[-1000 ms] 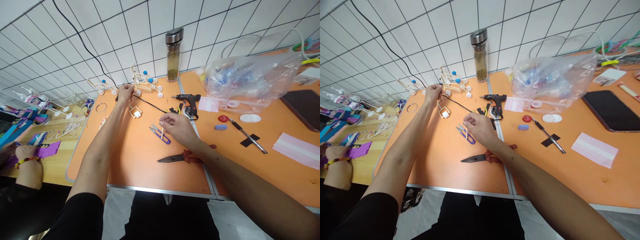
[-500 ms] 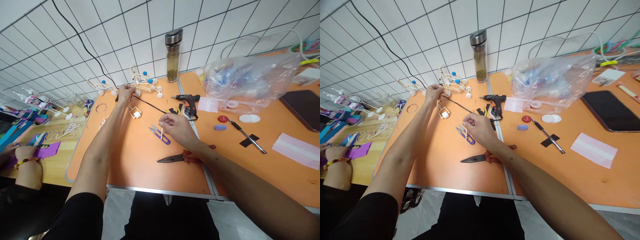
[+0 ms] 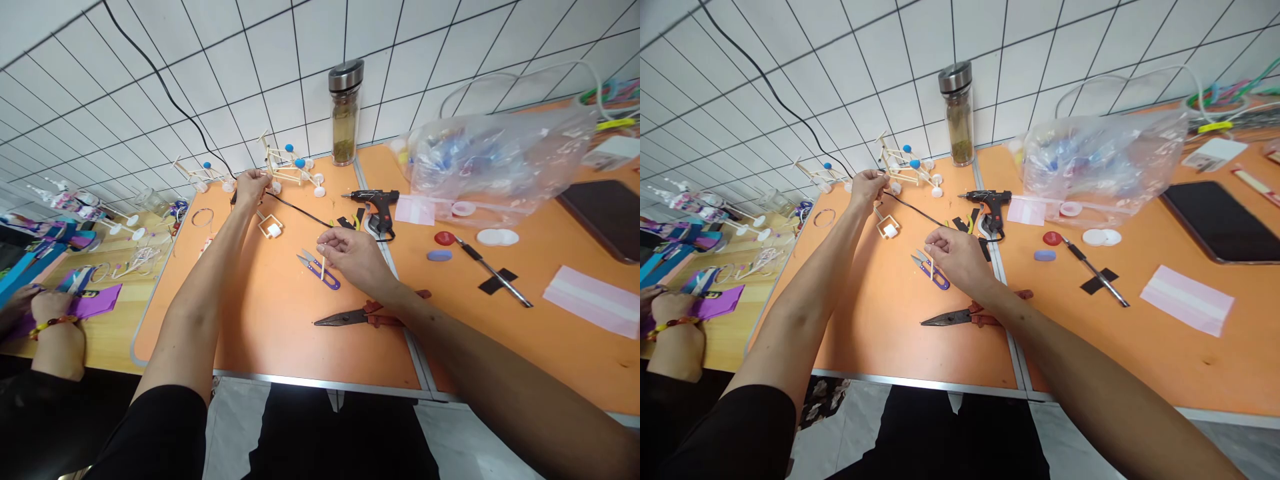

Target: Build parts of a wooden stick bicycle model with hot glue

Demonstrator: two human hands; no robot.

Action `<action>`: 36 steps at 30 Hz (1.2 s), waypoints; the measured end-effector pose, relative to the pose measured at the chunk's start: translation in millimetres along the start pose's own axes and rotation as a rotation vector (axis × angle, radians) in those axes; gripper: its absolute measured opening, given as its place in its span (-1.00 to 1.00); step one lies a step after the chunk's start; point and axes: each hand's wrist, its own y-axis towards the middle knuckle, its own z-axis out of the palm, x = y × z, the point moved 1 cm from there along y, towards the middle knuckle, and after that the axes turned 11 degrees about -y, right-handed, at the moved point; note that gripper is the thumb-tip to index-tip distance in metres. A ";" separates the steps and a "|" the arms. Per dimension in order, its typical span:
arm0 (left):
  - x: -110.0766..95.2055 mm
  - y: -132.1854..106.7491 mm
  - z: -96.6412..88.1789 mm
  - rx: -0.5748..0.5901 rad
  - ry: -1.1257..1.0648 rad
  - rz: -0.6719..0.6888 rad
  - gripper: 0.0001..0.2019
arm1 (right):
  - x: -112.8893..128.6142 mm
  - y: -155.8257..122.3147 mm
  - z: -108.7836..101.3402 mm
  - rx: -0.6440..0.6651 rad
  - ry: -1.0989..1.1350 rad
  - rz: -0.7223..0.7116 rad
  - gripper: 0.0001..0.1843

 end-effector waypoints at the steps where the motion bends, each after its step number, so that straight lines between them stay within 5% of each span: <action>1: -0.1 -0.1 0.1 -0.001 0.003 0.000 -0.83 | -0.4 0.0 0.1 0.000 0.000 0.000 -0.84; 15: -3.3 -3.8 0.2 -0.009 -0.017 -0.012 -0.83 | 0.2 -0.8 0.4 -0.012 0.006 -0.016 -0.86; 23: -8.3 -15.8 -18.3 -0.020 -0.145 -0.009 -0.86 | -3.9 1.6 1.1 0.025 -0.112 -0.060 -0.94; 26: -16.8 -43.5 -22.7 0.028 -0.193 0.017 -0.85 | -2.0 -0.2 0.0 -0.024 -0.280 -0.169 -0.94; 32: -23.8 -135.9 -2.4 0.162 -0.215 -0.053 -0.79 | 24.8 -10.0 -7.7 -0.370 -0.491 -0.487 -0.79; 36: -22.0 -181.0 13.7 0.247 -0.241 -0.092 -0.71 | 33.6 -9.2 -8.7 -0.396 -0.545 -0.526 -0.76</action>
